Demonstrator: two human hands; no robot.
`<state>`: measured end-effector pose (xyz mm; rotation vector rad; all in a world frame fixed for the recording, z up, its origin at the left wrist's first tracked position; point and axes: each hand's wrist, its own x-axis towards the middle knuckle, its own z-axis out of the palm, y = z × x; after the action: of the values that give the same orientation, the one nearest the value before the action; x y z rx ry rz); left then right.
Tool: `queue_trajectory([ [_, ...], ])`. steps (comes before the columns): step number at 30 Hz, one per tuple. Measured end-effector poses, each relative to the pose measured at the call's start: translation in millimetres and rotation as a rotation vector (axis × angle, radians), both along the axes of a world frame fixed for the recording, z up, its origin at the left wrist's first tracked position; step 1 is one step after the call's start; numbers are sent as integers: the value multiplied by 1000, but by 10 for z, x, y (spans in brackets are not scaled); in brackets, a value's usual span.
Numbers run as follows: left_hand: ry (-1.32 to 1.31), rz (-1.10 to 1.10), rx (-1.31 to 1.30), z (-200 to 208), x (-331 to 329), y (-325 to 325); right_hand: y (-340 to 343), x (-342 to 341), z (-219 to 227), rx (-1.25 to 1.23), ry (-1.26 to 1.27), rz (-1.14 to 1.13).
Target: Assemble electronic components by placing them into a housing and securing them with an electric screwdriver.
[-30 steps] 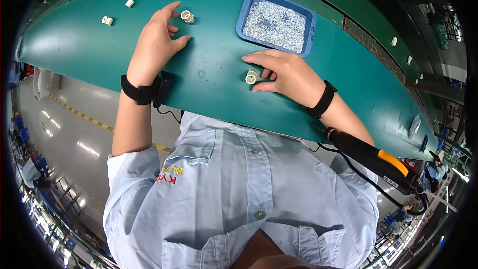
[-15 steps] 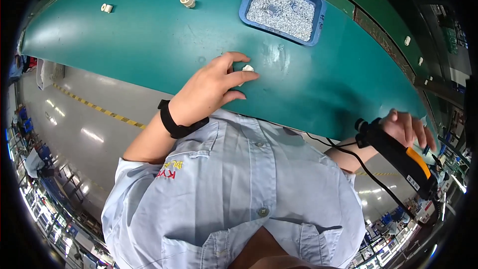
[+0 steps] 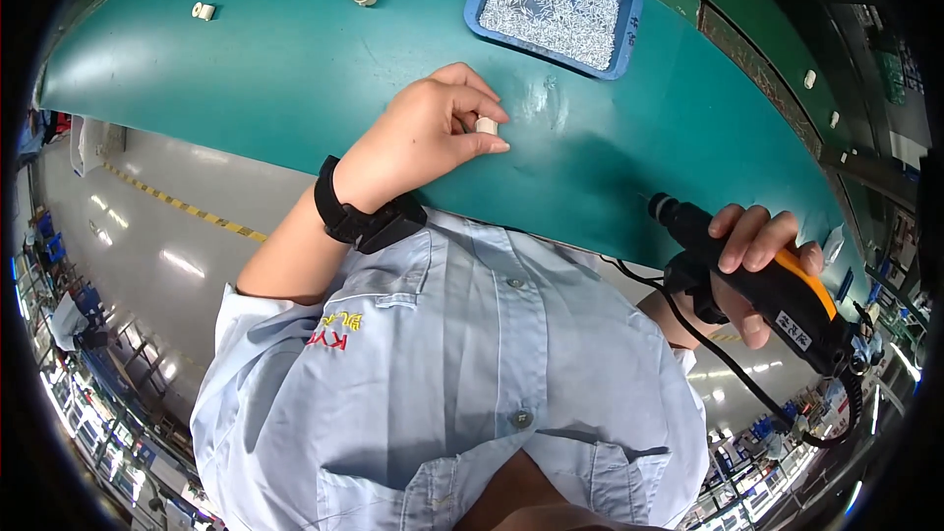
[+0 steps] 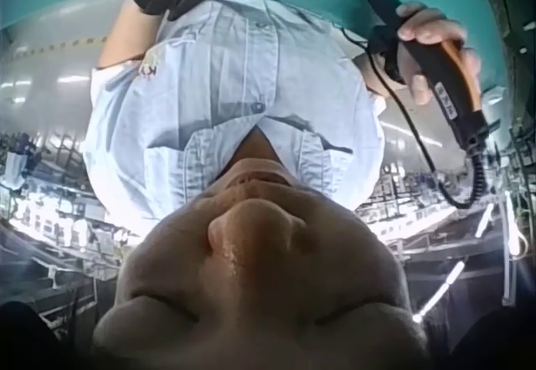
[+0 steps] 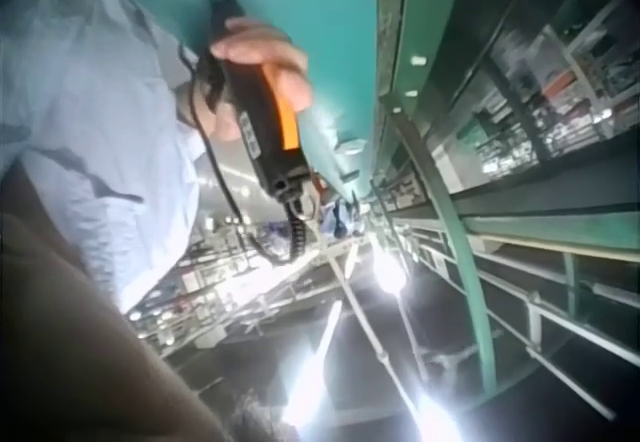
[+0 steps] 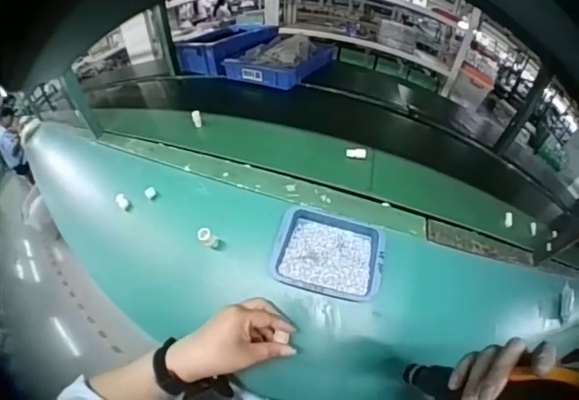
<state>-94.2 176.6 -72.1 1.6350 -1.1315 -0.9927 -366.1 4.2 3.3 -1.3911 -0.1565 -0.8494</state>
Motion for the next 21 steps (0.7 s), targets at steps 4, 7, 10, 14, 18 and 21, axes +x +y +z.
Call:
queue_trajectory([
  [4,236,102,184,2,88,-77,-11,232,18,16,-23,2],
  [7,262,85,69,-53,53,-165,-44,376,78,0,-14,10],
  [10,287,96,41,-66,-11,-229,-104,532,104,-13,-21,24],
  [14,349,131,81,-67,-7,-272,-217,728,138,-22,-53,44],
  [18,393,111,80,-14,44,-259,-263,839,267,-10,-47,38],
  [21,328,41,150,0,45,-196,-258,897,372,1,6,1],
])
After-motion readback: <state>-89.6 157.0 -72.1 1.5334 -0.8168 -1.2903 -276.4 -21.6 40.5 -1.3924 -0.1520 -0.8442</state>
